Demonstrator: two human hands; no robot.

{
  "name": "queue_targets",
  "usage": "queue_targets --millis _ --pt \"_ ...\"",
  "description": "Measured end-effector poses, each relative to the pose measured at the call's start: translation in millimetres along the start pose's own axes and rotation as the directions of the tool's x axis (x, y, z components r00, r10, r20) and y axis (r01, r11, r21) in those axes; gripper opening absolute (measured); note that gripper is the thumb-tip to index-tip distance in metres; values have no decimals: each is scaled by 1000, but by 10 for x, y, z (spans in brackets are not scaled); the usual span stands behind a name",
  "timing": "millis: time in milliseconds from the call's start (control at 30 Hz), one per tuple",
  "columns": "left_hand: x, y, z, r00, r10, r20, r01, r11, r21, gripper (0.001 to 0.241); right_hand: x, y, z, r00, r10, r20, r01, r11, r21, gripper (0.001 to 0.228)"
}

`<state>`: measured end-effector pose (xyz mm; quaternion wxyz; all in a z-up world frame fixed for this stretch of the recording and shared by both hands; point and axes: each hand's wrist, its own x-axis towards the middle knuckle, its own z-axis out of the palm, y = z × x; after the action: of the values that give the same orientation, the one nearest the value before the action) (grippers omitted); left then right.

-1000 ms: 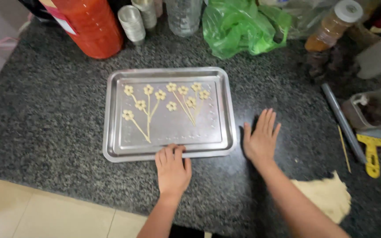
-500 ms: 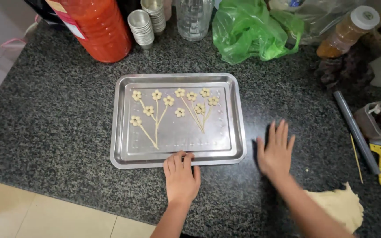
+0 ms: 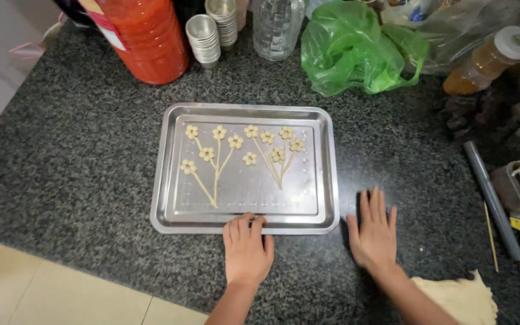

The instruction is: Creating decorative floral patterns on a tray using small pieces of dough

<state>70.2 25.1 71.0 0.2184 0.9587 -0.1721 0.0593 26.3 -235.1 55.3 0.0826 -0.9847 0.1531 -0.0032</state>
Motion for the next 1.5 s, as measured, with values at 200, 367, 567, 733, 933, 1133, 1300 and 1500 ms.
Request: queue_targets --millis 200,367,567,733,933,1133,1300,1500 --pt "-6 -18 52 998 -28 50 28 1000 5 24 1037 152 -71 982 97 -160 -74 987 144 61" --pt "16 1 26 1000 -17 -2 17 1000 5 22 223 -29 4 978 -14 -206 21 999 29 55" --pt "-20 -3 45 1000 -6 -8 6 1000 24 23 162 0 -12 993 64 -101 -66 998 -11 62" --pt "2 -15 49 999 -16 36 15 1000 26 24 651 35 -52 968 246 -57 -235 960 155 64" --pt "-10 17 13 998 6 -67 -6 1000 -2 21 -53 -84 57 970 54 -238 -51 999 19 58" --pt "52 29 -27 998 -2 -63 -1 999 -51 27 38 27 25 996 84 -16 -83 995 54 63" --pt "17 23 -37 992 20 -126 -37 990 -133 23 685 187 30 967 25 -255 -7 997 71 60" --pt "6 40 -106 991 32 -131 -54 985 -166 24 124 -6 49 986 121 -112 -112 990 82 67"
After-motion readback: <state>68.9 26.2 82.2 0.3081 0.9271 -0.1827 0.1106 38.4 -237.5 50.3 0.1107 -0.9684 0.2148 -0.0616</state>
